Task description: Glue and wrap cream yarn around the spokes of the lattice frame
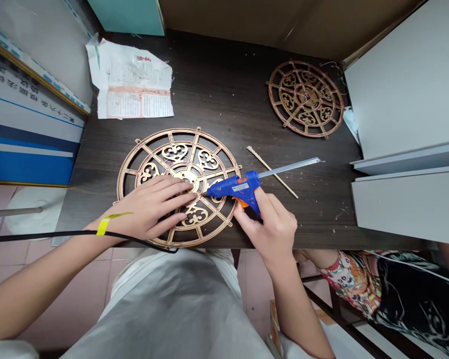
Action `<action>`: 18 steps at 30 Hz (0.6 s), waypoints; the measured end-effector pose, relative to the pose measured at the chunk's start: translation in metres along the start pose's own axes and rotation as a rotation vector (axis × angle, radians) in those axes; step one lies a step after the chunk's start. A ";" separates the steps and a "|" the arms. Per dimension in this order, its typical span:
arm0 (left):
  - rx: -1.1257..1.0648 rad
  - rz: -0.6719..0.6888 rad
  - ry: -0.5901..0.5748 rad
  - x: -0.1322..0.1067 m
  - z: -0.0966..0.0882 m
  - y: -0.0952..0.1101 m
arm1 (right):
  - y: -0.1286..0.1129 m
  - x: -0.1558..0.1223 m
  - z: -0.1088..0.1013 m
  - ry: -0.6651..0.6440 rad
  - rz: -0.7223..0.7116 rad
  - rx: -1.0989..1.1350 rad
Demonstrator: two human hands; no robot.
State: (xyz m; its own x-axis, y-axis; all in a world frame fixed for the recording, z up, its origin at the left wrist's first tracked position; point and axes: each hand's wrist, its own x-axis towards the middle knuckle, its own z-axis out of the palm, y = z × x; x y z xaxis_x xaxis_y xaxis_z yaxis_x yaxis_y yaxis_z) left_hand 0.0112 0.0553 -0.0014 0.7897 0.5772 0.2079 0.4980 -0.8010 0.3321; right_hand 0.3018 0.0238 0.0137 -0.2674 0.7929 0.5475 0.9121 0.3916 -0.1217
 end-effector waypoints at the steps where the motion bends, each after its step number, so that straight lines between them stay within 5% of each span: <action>1: 0.004 0.001 -0.006 0.000 0.000 0.000 | 0.000 0.000 0.000 -0.001 -0.003 0.004; 18: -0.016 -0.027 -0.051 0.002 -0.002 0.002 | -0.003 0.000 -0.001 -0.001 0.009 -0.027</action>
State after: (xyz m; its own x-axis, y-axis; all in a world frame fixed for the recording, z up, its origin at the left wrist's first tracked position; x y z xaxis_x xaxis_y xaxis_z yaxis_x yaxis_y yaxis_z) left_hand 0.0130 0.0554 0.0013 0.7934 0.5894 0.1520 0.5140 -0.7825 0.3514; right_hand 0.2995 0.0219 0.0152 -0.2593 0.7969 0.5456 0.9225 0.3717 -0.1045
